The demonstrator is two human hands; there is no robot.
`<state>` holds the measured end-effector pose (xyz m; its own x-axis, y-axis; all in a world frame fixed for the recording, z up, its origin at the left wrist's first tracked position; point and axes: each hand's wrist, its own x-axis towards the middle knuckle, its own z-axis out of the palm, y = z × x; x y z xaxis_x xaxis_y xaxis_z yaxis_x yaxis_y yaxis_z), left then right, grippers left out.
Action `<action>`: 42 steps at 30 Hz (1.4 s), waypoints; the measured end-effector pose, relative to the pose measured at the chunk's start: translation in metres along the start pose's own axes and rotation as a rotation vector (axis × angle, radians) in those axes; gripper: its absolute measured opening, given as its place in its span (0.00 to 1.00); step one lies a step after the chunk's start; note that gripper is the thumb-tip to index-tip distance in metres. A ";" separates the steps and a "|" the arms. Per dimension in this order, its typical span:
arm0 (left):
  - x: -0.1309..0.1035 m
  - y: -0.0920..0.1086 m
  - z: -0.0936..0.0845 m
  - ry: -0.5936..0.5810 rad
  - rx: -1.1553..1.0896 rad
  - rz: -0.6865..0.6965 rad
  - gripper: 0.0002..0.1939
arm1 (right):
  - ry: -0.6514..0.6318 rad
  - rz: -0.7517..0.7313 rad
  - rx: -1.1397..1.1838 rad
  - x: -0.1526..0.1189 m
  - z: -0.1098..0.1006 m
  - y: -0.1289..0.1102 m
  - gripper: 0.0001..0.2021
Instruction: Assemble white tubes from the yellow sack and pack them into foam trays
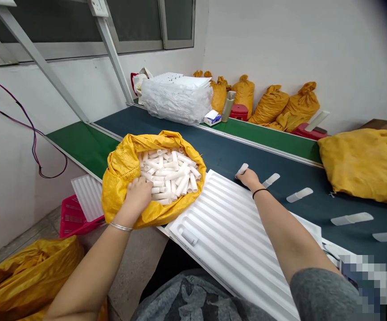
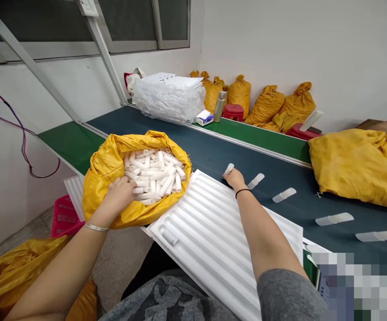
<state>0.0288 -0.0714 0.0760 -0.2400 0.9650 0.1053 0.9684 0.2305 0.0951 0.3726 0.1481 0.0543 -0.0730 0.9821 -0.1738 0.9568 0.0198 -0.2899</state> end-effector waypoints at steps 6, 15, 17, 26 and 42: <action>-0.014 0.008 -0.006 0.204 -0.373 0.145 0.14 | -0.074 0.005 -0.076 -0.038 -0.016 -0.013 0.16; -0.040 0.051 0.011 0.260 -1.142 0.144 0.15 | -0.202 -0.812 -0.115 -0.229 0.095 -0.075 0.15; -0.046 0.057 0.013 0.189 -1.277 0.091 0.16 | -0.130 -0.820 -0.030 -0.231 0.098 -0.070 0.11; -0.062 0.085 -0.011 -0.020 -2.109 -0.275 0.31 | -0.039 -0.831 0.806 -0.190 0.023 -0.062 0.17; -0.070 0.092 -0.044 -0.157 -0.953 0.373 0.14 | 0.071 -1.171 0.674 -0.183 -0.017 -0.039 0.17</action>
<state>0.1315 -0.1237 0.1209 0.1425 0.9759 0.1650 0.5073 -0.2152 0.8344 0.3531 -0.0296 0.1132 -0.7094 0.4601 0.5339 0.0192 0.7699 -0.6379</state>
